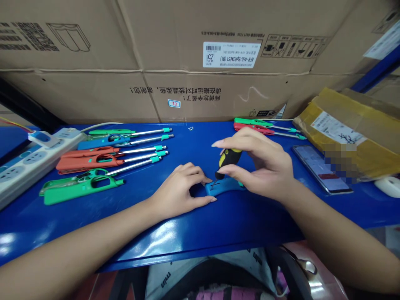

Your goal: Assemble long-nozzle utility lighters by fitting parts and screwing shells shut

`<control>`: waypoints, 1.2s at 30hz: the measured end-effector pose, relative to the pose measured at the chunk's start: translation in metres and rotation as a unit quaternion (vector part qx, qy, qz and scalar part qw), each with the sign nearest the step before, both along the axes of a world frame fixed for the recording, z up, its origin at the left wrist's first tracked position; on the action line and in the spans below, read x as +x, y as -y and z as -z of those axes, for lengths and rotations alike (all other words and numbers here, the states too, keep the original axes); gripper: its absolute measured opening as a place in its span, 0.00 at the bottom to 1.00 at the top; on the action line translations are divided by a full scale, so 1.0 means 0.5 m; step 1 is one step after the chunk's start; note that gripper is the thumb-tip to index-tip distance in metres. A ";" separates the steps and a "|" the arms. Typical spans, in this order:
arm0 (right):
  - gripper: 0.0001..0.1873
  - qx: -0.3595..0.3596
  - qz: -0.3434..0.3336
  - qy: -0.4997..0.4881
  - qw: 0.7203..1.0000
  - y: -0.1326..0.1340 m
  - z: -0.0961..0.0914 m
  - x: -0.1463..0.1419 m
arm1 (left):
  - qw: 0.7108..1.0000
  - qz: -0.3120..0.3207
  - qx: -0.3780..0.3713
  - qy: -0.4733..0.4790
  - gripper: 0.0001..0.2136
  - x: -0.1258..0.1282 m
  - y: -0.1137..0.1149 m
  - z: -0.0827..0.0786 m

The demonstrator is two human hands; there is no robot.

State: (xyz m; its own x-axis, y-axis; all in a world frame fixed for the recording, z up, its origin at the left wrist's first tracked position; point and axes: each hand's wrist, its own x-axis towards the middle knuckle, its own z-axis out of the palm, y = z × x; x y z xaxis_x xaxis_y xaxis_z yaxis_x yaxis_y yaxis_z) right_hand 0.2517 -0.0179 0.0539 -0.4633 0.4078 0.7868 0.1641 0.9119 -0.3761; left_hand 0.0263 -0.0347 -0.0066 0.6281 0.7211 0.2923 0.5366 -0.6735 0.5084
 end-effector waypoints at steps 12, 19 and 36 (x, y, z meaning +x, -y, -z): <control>0.23 0.040 0.031 -0.033 0.998 -0.007 0.020 -0.006 | 1.000 -0.010 0.005 -0.004 0.17 0.001 0.004 0.000; 0.22 -0.051 -0.025 -0.020 0.998 -0.003 0.020 -0.008 | 1.000 -0.016 0.006 0.000 0.16 0.004 0.005 -0.005; 0.21 -0.053 -0.063 0.001 0.997 0.003 0.007 -0.007 | 1.000 -0.026 0.005 0.002 0.14 0.007 0.006 -0.007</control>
State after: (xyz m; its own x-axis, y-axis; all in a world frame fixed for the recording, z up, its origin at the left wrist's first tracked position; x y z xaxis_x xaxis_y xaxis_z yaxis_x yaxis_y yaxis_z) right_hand 0.2482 -0.0196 0.0505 -0.5178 0.4266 0.7416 0.0511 0.8807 -0.4709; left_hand 0.0297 -0.0377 -0.0033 0.5886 0.7500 0.3018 0.5697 -0.6497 0.5033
